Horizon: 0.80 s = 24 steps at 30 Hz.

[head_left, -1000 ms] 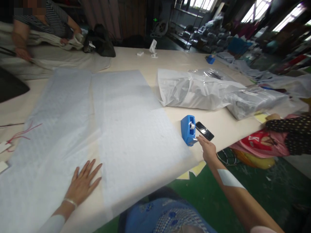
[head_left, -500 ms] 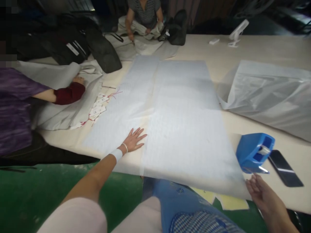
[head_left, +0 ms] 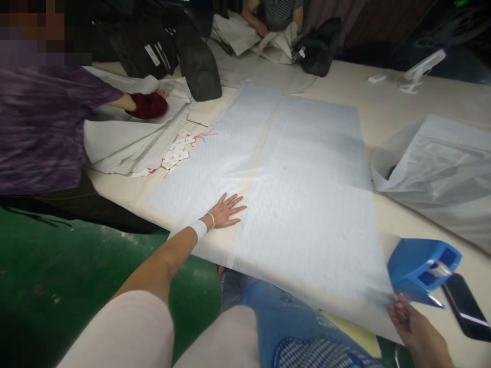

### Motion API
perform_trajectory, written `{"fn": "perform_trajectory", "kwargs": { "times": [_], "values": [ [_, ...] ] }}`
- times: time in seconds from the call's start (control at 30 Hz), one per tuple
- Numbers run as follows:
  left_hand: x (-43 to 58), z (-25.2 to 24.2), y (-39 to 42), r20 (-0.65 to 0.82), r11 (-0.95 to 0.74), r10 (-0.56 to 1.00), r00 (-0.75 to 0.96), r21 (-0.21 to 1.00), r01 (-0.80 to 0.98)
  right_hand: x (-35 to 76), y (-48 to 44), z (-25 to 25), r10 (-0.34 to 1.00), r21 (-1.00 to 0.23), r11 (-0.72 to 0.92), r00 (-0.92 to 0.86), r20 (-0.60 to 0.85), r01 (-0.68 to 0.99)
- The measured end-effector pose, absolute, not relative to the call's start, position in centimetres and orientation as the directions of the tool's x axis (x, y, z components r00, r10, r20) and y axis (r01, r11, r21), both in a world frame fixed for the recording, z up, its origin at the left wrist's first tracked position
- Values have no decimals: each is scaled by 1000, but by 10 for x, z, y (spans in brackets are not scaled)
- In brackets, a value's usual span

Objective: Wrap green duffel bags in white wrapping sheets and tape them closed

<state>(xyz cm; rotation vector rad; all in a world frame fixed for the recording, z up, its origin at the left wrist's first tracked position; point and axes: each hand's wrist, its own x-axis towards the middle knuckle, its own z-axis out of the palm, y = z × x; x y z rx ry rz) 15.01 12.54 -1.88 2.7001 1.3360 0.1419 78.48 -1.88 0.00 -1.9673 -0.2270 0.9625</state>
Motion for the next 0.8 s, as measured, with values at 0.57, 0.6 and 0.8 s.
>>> {"fn": "perform_trajectory", "kwargs": {
  "times": [0.57,0.6,0.8],
  "values": [
    [147,-22,126,62,-601,796,602,200,774,380,126,34,785,-760,-95,-422,-454,643],
    [147,-23,126,68,-600,797,601,204,773,371,133,29,785,-700,-47,-408,-467,712],
    [146,-26,126,95,-598,798,595,241,764,351,166,16,745,-457,119,-384,-546,881]
  ]
}}
